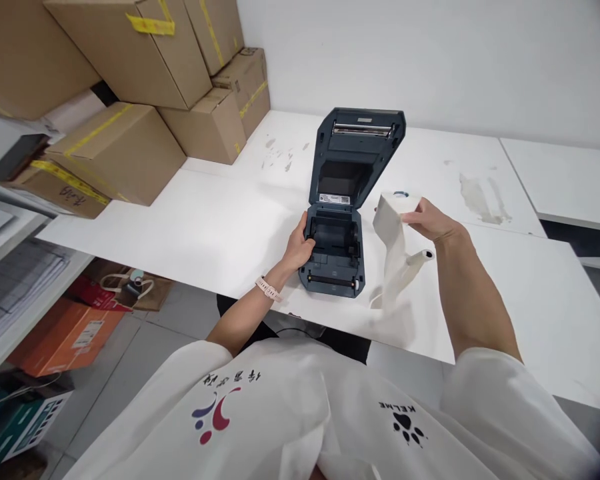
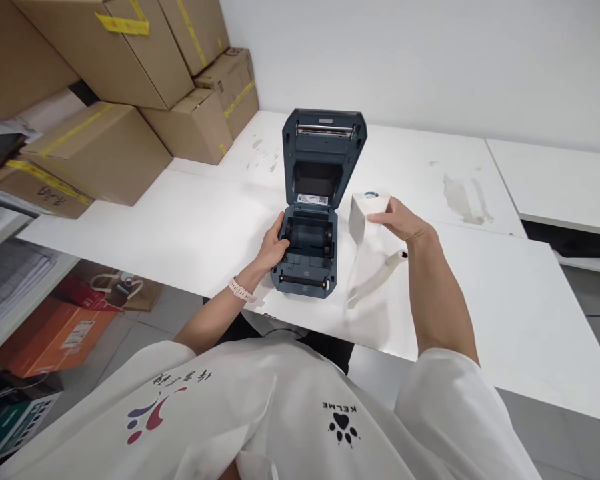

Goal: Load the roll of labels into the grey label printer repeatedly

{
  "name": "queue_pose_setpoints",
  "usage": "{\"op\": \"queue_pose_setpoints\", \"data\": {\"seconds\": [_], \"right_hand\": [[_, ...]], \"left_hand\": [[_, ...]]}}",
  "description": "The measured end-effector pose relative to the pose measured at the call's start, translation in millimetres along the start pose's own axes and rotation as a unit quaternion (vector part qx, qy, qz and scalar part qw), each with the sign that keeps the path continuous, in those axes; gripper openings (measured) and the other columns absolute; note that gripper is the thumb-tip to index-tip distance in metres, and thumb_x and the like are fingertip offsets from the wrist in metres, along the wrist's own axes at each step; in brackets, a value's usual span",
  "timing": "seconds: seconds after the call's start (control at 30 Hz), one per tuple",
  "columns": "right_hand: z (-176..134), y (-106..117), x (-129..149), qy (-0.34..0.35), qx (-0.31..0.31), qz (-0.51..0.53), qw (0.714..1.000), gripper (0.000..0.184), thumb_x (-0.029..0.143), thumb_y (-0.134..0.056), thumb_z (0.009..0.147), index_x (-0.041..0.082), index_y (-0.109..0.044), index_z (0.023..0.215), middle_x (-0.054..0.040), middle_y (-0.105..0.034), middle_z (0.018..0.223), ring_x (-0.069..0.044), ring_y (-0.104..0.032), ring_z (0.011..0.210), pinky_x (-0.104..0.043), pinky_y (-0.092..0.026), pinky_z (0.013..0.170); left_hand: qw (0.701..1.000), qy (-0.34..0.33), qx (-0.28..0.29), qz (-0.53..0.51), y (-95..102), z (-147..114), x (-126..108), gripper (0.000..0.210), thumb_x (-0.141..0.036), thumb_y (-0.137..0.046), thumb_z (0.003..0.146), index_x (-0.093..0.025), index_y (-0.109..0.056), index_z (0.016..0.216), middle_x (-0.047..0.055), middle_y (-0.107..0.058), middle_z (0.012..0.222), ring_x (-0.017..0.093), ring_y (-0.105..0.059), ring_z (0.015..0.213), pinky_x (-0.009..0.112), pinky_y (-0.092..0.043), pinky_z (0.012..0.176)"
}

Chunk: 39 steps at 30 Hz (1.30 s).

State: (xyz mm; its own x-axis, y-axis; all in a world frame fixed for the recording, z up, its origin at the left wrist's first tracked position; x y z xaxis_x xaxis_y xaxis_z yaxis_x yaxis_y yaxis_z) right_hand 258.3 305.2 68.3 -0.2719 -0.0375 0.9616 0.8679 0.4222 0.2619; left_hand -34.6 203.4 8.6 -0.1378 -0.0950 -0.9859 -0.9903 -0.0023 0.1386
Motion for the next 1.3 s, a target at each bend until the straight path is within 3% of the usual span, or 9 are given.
{"op": "queue_pose_setpoints", "data": {"seconds": [0.13,0.23,0.37,0.47,0.67,0.8,0.9,1.03,1.3], "right_hand": [[-10.8,-55.1,68.8,0.08,0.113,-0.125,0.982,0.074,0.053,-0.09,0.059,0.026,-0.067,0.123,-0.0057,-0.075,0.119,-0.033,-0.07,0.109,-0.043,-0.057,0.093],[-8.8,-108.4,97.9,0.086,0.205,-0.351,0.909,0.066,0.047,-0.084,0.065,0.026,-0.066,0.125,-0.0056,-0.073,0.124,-0.032,-0.069,0.11,-0.042,-0.055,0.091],[5.6,-150.7,95.8,0.04,0.24,-0.54,0.806,0.052,0.044,-0.08,0.069,0.023,-0.066,0.114,-0.0094,-0.074,0.117,-0.035,-0.07,0.105,-0.042,-0.052,0.083],[20.1,-162.2,81.9,0.013,0.243,-0.583,0.775,0.048,0.045,-0.079,0.071,0.02,-0.066,0.11,-0.0123,-0.074,0.113,-0.036,-0.07,0.1,-0.043,-0.051,0.082],[23.0,-160.9,62.6,0.018,0.197,-0.561,0.804,0.062,0.045,-0.074,0.083,0.013,-0.061,0.134,-0.0197,-0.069,0.134,-0.04,-0.067,0.119,-0.048,-0.055,0.094],[-30.9,-163.9,62.3,0.163,0.071,-0.497,0.849,0.052,0.035,-0.059,0.099,0.014,-0.056,0.147,-0.0188,-0.057,0.154,-0.039,-0.055,0.141,-0.055,-0.05,0.112],[-84.5,-178.4,47.2,0.223,0.035,-0.459,0.86,0.044,0.034,-0.047,0.107,0.017,-0.06,0.145,-0.0135,-0.058,0.156,-0.033,-0.052,0.147,-0.053,-0.048,0.119],[-120.8,-194.5,25.4,0.224,-0.009,-0.458,0.86,0.044,0.027,-0.039,0.11,0.016,-0.059,0.148,-0.0105,-0.055,0.159,-0.029,-0.049,0.151,-0.052,-0.042,0.126],[-122.5,-192.0,28.9,0.209,0.0,-0.459,0.864,0.046,0.018,-0.041,0.105,0.021,-0.06,0.148,-0.0074,-0.053,0.16,-0.03,-0.048,0.152,-0.057,-0.039,0.128]], "left_hand": [[1.0,-0.006,-0.009,-0.023,0.0,-0.1,-3.6,0.103,-0.014,-0.058,0.073,-0.014,-0.02,0.168,0.008,-0.032,0.174,0.031,-0.028,0.162,0.04,-0.024,0.133],[0.999,-0.007,0.005,-0.039,2.9,-0.3,-5.0,0.106,-0.012,-0.057,0.068,-0.013,-0.021,0.168,0.008,-0.033,0.174,0.032,-0.033,0.16,0.043,-0.029,0.131],[0.996,-0.002,0.06,-0.064,8.6,0.7,-2.4,0.112,-0.012,-0.058,0.065,-0.015,-0.016,0.169,0.007,-0.029,0.176,0.032,-0.036,0.158,0.045,-0.03,0.13],[0.993,0.004,0.093,-0.073,11.5,3.1,1.7,0.114,-0.014,-0.061,0.068,-0.017,-0.01,0.17,0.007,-0.031,0.175,0.033,-0.034,0.158,0.049,-0.028,0.131],[0.991,0.001,0.109,-0.075,11.9,4.5,5.3,0.112,-0.019,-0.064,0.074,-0.02,-0.006,0.17,0.006,-0.024,0.178,0.033,-0.028,0.161,0.048,-0.025,0.132],[0.991,-0.001,0.11,-0.078,9.8,-2.7,-0.7,0.107,-0.021,-0.063,0.08,-0.02,-0.003,0.17,0.006,-0.023,0.178,0.034,-0.03,0.159,0.049,-0.027,0.131],[0.991,0.0,0.101,-0.085,7.7,-7.3,-5.0,0.106,-0.023,-0.061,0.083,-0.018,-0.001,0.17,0.007,-0.023,0.177,0.033,-0.03,0.16,0.047,-0.026,0.132],[0.99,0.013,0.104,-0.092,5.5,-6.7,-2.7,0.106,-0.023,-0.061,0.083,-0.022,0.0,0.17,0.003,-0.015,0.179,0.03,-0.029,0.161,0.045,-0.025,0.133],[0.99,0.009,0.107,-0.087,7.2,-5.3,1.1,0.104,-0.024,-0.061,0.084,-0.023,-0.001,0.17,0.004,-0.02,0.178,0.029,-0.033,0.159,0.048,-0.028,0.132]]}}
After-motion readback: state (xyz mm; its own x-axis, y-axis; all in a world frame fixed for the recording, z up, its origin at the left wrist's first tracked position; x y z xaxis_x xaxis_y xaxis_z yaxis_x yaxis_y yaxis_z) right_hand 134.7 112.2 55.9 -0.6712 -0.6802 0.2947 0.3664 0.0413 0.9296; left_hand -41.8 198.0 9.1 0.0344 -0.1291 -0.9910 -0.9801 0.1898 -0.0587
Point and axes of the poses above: each hand's wrist, its own z-axis towards the middle knuckle, its own y-axis out of the back of the hand, x = y × z, the point moved 5 cm from there along z, towards the middle knuckle
